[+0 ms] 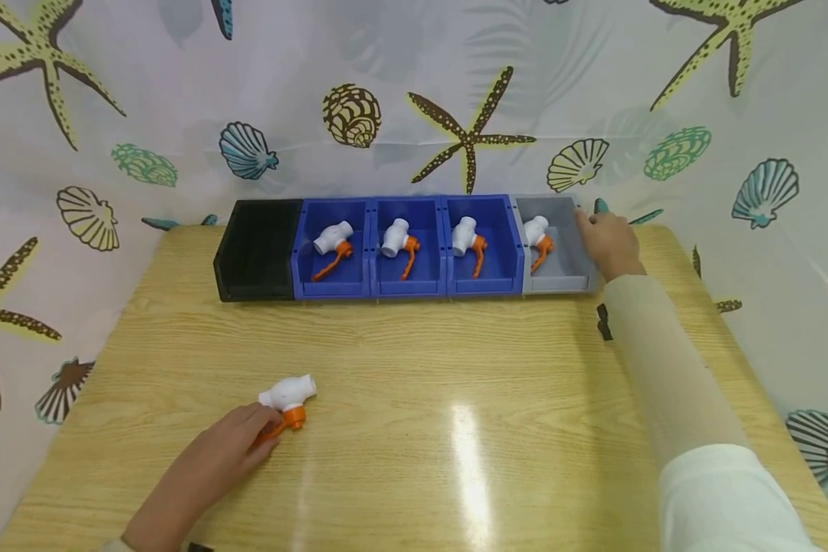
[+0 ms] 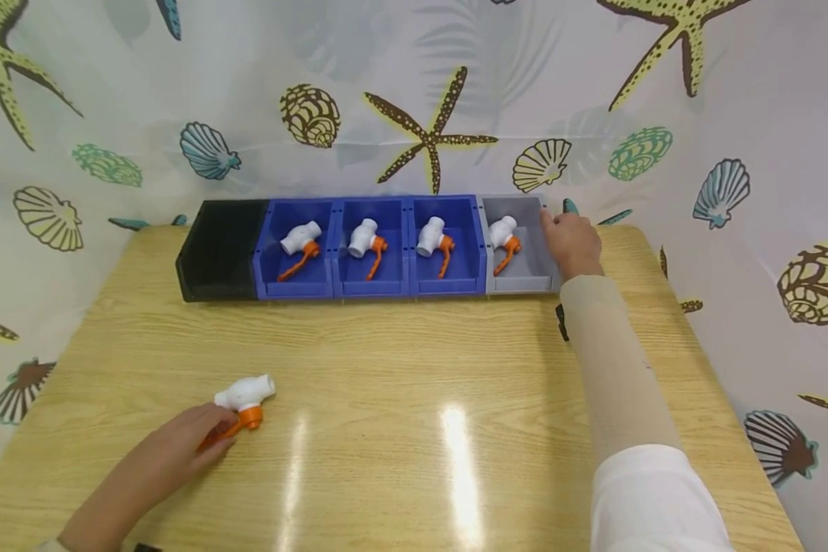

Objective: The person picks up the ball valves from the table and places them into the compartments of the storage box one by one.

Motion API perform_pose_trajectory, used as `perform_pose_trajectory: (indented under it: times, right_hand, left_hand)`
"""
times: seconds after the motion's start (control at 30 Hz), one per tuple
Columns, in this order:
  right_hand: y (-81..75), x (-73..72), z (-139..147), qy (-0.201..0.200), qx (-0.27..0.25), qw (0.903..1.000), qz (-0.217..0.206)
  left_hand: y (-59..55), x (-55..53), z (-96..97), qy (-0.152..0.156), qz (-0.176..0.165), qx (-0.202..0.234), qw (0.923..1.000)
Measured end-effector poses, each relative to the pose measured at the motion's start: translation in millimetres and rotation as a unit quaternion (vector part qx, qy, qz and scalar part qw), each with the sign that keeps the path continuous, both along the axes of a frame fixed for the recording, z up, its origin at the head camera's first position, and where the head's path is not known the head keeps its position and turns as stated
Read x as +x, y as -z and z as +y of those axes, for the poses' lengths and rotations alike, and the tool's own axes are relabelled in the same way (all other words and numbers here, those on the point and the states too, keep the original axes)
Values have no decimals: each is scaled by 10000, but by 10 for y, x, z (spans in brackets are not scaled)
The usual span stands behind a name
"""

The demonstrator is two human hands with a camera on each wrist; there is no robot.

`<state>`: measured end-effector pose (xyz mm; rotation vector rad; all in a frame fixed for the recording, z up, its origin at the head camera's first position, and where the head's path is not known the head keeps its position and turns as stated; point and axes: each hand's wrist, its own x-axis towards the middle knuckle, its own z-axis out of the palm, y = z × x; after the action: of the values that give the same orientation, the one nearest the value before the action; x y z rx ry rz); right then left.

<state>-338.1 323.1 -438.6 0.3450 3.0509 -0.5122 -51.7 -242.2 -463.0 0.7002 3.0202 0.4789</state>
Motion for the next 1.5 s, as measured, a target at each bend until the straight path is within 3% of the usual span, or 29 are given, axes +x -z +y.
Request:
perform_pose_trajectory:
  times: [0.37, 0.63, 1.03, 1.33, 1.5]
  right_hand:
    - [-22, -1, -10, 46, -29, 10000, -81]
    - [-21, 6, -36, 52, 52, 10000, 55]
    - [-37, 26, -34, -15, 49, 10000, 36]
    - [-49, 41, -42, 23, 19, 10000, 24]
    - [-48, 42, -43, -29, -6, 10000, 60]
  left_hand:
    - [-3, -21, 25, -124, 25, -102, 9999]
    - [-8, -50, 9, 203, 702, -57, 9973]
    - [-89, -136, -28, 447, 1139, -265, 9921]
    - [-166, -230, -96, 432, 1232, -347, 9908]
    - [-199, -271, -143, 270, 1161, -372, 9922]
